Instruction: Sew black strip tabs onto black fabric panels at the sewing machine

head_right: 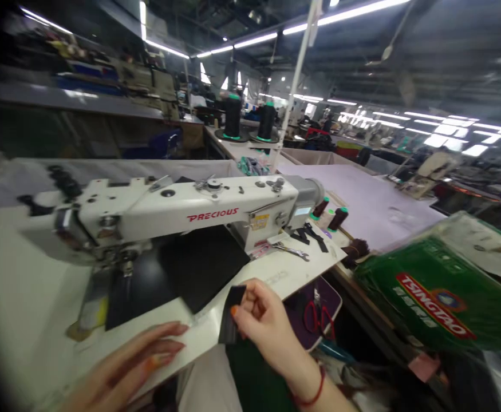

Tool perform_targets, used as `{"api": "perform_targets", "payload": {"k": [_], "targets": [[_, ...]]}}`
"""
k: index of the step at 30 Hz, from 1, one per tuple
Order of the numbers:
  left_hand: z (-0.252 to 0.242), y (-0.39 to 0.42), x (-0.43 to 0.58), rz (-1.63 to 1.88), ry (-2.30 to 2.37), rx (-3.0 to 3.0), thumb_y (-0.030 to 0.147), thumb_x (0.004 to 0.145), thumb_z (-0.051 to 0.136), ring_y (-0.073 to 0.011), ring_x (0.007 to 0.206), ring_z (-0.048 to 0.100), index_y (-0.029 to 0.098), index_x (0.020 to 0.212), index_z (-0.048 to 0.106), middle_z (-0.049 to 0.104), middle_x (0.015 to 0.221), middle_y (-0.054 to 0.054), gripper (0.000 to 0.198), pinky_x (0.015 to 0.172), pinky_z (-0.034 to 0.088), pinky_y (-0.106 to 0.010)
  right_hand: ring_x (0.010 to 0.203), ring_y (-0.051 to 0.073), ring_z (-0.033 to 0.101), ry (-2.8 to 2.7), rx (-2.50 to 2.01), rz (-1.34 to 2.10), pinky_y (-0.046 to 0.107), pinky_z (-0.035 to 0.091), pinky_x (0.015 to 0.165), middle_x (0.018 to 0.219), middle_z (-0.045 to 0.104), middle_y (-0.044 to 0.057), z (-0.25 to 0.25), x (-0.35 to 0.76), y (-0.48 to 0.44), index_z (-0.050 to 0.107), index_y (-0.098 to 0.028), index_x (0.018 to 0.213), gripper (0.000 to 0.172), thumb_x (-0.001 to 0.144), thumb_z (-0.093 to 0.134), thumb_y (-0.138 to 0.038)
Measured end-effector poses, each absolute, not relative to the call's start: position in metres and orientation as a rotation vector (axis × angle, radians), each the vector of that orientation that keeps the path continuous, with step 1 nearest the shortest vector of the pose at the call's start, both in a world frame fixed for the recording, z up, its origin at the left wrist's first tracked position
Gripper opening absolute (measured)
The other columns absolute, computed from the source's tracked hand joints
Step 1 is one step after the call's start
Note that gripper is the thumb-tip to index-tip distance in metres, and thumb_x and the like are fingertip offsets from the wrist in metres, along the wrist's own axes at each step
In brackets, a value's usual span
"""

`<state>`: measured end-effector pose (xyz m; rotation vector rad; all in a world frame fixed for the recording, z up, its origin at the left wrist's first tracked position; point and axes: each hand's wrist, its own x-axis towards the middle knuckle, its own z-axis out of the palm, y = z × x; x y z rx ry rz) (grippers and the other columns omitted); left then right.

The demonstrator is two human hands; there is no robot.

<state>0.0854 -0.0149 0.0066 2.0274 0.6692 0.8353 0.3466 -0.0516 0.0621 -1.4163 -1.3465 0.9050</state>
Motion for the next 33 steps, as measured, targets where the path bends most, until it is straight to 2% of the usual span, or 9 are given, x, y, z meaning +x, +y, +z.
{"api": "perform_targets", "payload": {"k": [2, 4, 8, 10, 14, 18, 21, 28, 33], "targets": [[0.010, -0.031, 0.094, 0.684, 0.574, 1.324, 0.060, 0.093, 0.036, -0.0258, 0.100, 0.066, 0.024, 0.127, 0.052, 0.064, 0.117, -0.012, 0.052, 0.083, 0.057, -0.041, 0.047, 0.008, 0.046, -1.387, -1.234, 0.917, 0.019, 0.039, 0.044, 0.060, 0.047, -0.006, 0.060, 0.302, -0.055, 0.054, -0.022, 0.089, 0.004, 0.087, 0.055, -0.025], [0.016, -0.040, 0.098, 0.683, 0.530, 0.932, 0.069, 0.084, 0.048, -0.0282, 0.099, 0.065, 0.017, 0.118, 0.059, 0.065, 0.110, -0.015, 0.063, 0.086, 0.054, -0.044, 0.060, 0.012, 0.056, -1.613, -1.091, 0.696, 0.022, 0.046, 0.052, 0.072, 0.058, 0.000, 0.058, 0.271, -0.053, 0.058, -0.021, 0.089, 0.010, 0.087, 0.052, -0.014], [0.029, -0.046, 0.078, 0.846, 0.629, 0.775, 0.052, 0.078, 0.069, -0.0244, 0.099, 0.062, 0.018, 0.110, 0.061, 0.064, 0.107, -0.010, 0.047, 0.088, 0.050, -0.041, 0.081, 0.021, 0.063, -2.070, -0.908, 0.065, 0.031, 0.052, 0.065, 0.099, 0.068, 0.011, 0.053, 0.237, -0.045, 0.061, -0.019, 0.106, 0.024, 0.085, 0.056, -0.008], [0.033, -0.046, 0.062, 0.860, 0.713, 0.796, 0.044, 0.080, 0.070, -0.0216, 0.094, 0.062, 0.017, 0.107, 0.061, 0.064, 0.099, -0.008, 0.039, 0.086, 0.050, -0.038, 0.084, 0.023, 0.063, -2.114, -0.891, -0.025, 0.033, 0.052, 0.067, 0.103, 0.068, 0.013, 0.051, 0.229, -0.042, 0.060, -0.018, 0.112, 0.029, 0.085, 0.057, -0.007], [0.033, -0.037, 0.036, 0.841, 0.893, 1.010, 0.039, 0.081, 0.068, -0.0159, 0.078, 0.060, 0.016, 0.100, 0.061, 0.063, 0.086, -0.003, 0.031, 0.075, 0.049, -0.030, 0.098, 0.020, 0.061, -2.101, -0.915, 0.450, 0.031, 0.053, 0.078, 0.115, 0.062, 0.010, 0.052, 0.220, -0.036, 0.057, -0.021, 0.120, 0.036, 0.088, 0.050, -0.008], [0.039, -0.028, 0.021, 0.749, 1.073, 1.475, 0.028, 0.082, 0.062, -0.0141, 0.071, 0.055, 0.018, 0.089, 0.063, 0.060, 0.078, 0.001, 0.012, 0.063, 0.041, -0.024, 0.085, 0.016, 0.060, -2.033, -1.045, 0.918, 0.023, 0.050, 0.063, 0.092, 0.062, 0.004, 0.061, 0.216, -0.023, 0.064, -0.022, 0.100, 0.016, 0.085, 0.063, -0.018], [0.046, -0.023, 0.015, 0.681, 1.181, 1.746, 0.025, 0.083, 0.057, -0.0137, 0.068, 0.053, 0.019, 0.078, 0.061, 0.058, 0.071, 0.002, 0.009, 0.062, 0.037, -0.024, 0.075, 0.015, 0.057, -2.022, -1.107, 1.009, 0.023, 0.044, 0.060, 0.078, 0.059, -0.001, 0.065, 0.213, -0.013, 0.064, -0.021, 0.085, 0.006, 0.081, 0.068, -0.018], [0.046, -0.016, 0.014, 0.632, 1.234, 1.919, 0.024, 0.084, 0.054, -0.0126, 0.064, 0.056, 0.018, 0.071, 0.059, 0.059, 0.066, 0.003, 0.015, 0.058, 0.039, -0.021, 0.068, 0.012, 0.056, -1.837, -1.132, 1.301, 0.021, 0.040, 0.054, 0.075, 0.061, -0.001, 0.058, 0.209, 0.001, 0.065, -0.019, 0.080, 0.010, 0.081, 0.068, -0.028], [0.033, 0.010, 0.013, 0.678, 1.233, 2.022, 0.027, 0.094, 0.042, -0.0124, 0.065, 0.063, 0.016, 0.092, 0.061, 0.066, 0.074, 0.000, 0.023, 0.057, 0.049, -0.021, 0.058, 0.012, 0.053, -1.770, -1.220, 1.268, 0.022, 0.042, 0.054, 0.064, 0.056, -0.002, 0.040, 0.209, 0.029, 0.060, -0.016, 0.080, 0.020, 0.085, 0.060, -0.035]]}}
